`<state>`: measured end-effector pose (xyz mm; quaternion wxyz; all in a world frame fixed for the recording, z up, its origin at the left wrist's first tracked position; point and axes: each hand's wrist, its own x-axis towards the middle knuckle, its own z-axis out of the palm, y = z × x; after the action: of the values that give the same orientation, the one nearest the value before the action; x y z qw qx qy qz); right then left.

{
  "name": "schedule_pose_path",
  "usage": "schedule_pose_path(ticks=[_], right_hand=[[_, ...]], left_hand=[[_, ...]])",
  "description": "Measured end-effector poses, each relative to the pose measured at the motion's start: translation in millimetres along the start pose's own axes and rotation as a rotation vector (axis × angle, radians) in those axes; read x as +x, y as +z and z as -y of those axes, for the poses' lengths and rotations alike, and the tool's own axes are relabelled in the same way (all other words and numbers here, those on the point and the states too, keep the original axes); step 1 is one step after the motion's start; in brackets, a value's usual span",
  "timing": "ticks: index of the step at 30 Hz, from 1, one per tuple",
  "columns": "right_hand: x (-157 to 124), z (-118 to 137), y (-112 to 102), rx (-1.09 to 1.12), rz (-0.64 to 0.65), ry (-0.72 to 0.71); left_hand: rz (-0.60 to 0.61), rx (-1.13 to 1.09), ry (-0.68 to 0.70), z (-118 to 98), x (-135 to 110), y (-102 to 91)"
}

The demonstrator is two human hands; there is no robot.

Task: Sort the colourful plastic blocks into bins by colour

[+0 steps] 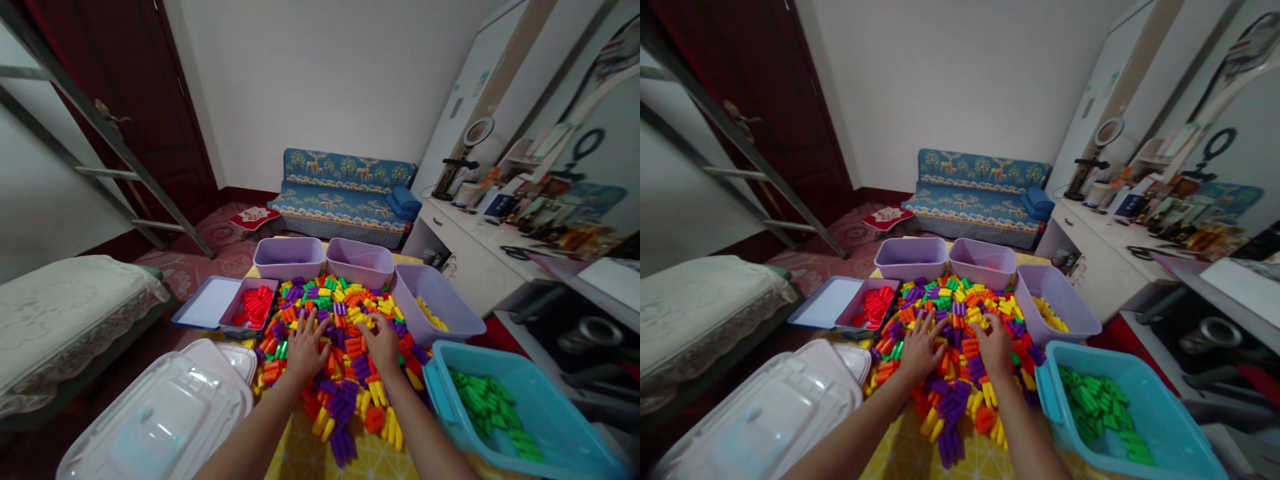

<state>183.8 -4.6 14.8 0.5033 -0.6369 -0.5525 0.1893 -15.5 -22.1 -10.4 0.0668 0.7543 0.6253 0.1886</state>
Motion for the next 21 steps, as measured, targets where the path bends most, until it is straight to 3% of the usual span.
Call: schedule_pose_path(ticks=[4, 6, 8, 14, 17, 21], right_hand=[[44.4, -1.4, -24.9, 0.633, -0.365, 0.338], [62.2, -5.2, -36.1, 0.857, -0.446, 0.46], [71.2, -9.5, -43.9, 0.923, -0.443, 0.502], [51.7, -26.7, -40.2, 0.869, -0.33, 0.522], [37.6, -40.1, -25.8, 0.585, -0.206, 0.428], [29.0, -49.3, 2.4, 0.181, -0.033, 0.168]], left_hand=[[-0.006, -0.005, 0.003, 0.8, 0.2, 1.3], [-0.01, -0.007, 0.006, 1.5, 0.3, 1.9], [-0.01, -0.007, 0.008, 2.0, 0.4, 2.3], [-0.009, 0.001, 0.0, 0.7, 0.4, 0.8], [-0.002, 0.008, -0.002, -0.5, 0.1, -1.0], [0.011, 0.015, -0.004, -1.1, 0.0, -2.2]])
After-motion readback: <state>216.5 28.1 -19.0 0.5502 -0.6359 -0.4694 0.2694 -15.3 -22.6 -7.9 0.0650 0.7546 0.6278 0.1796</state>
